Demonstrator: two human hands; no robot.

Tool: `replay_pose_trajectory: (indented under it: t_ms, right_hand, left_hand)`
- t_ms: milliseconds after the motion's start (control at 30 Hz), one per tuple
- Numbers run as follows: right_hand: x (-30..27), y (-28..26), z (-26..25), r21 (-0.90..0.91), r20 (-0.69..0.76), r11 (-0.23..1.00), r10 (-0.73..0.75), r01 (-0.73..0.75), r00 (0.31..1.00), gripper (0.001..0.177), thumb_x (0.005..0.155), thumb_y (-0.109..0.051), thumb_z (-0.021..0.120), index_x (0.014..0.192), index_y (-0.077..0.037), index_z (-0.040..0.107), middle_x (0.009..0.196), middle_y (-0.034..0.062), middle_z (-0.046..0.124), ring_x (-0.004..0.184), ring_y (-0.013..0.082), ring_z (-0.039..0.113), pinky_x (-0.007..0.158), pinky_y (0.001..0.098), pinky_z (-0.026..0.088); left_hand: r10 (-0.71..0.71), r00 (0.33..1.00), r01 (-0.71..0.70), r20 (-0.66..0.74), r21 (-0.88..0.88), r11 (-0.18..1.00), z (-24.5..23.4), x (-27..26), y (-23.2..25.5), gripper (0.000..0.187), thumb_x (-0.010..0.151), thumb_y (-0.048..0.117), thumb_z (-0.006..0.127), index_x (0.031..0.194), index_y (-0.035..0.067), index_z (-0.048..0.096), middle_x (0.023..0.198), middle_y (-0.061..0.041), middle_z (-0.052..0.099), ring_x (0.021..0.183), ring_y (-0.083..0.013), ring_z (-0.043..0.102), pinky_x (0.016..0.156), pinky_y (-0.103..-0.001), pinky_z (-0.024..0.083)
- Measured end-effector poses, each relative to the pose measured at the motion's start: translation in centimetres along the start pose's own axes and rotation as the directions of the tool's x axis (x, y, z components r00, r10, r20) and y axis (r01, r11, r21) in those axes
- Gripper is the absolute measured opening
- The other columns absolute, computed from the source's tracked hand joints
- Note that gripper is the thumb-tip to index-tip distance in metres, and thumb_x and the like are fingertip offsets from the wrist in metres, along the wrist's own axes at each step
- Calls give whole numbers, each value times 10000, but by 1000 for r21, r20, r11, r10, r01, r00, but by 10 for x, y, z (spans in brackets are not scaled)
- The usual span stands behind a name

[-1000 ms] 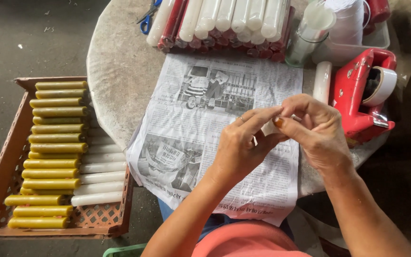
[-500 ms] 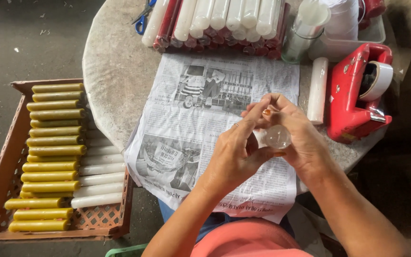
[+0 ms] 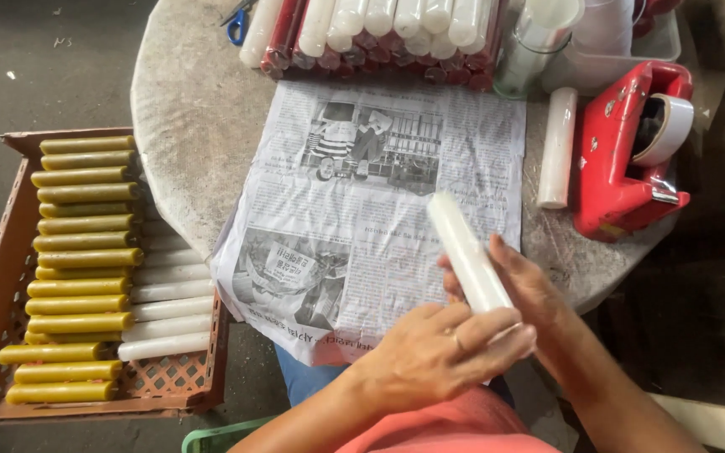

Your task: Wrapping individual wax candles in newspaper and securing them for packaging.

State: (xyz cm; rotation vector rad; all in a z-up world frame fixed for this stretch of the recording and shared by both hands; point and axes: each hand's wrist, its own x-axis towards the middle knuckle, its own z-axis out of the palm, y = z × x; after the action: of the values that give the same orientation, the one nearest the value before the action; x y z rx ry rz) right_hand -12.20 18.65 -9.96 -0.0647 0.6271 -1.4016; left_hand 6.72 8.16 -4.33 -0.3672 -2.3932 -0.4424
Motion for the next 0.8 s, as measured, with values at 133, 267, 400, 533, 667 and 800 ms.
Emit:
replay_pose_trajectory:
  t_ms: [133,267,400,533,667,800]
  right_hand:
    - [3,-29,45,-501,-58,822,-345,271,937,563,853,-267,769,1266,96,650,954,220,763,857,297,730,745,409,607]
    - [17,-23,65,-882,235,176,-640,437,732,385,862,-68,767,1228,11,677,1011,139,757,953,202,752,737,348,657]
    - [37,-7,42,-894,360,-119,-765,432,534,351,813,0,819,1150,11,720,976,141,726,927,303,763,770,369,653]
    - [49,9,49,-959,280,-261,-816,109,506,416,792,-140,892,1093,-7,639,890,165,723,815,317,764,668,456,636]
    - [60,18,29,-945,319,-317,-847,76,425,441,815,-90,859,1137,7,572,915,225,681,863,434,712,622,559,573]
    - [54,16,43,-935,355,-329,-847,132,397,521,805,-123,912,1129,29,533,887,208,668,851,397,719,628,449,619]
  left_hand:
    - [-194,961,210,199,-64,976,13,-37,-27,554,1094,81,587,1598,185,381,1699,-218,295,1047,-391,624,811,-496,524]
    - [-393,869,402,-299,-36,915,-3,-11,-51,547,867,-76,584,1407,13,601,1289,-253,644,921,-367,705,793,-407,581]
    - [-480,726,451,-492,-186,873,-2,32,-58,649,856,266,852,1372,-27,589,1131,-193,679,911,-318,676,836,-394,584]
    - [-512,669,507,-539,-174,844,30,51,-69,871,713,371,923,1414,4,560,1189,-217,662,1005,-369,671,896,-454,575]
    - [-549,628,586,-552,-127,800,45,47,-76,719,790,334,853,1384,28,587,1164,-163,656,1022,-319,683,885,-421,582]
    - [-555,657,527,-511,-215,822,32,44,-75,493,886,236,782,1308,19,651,1097,-136,709,889,-265,711,772,-353,603]
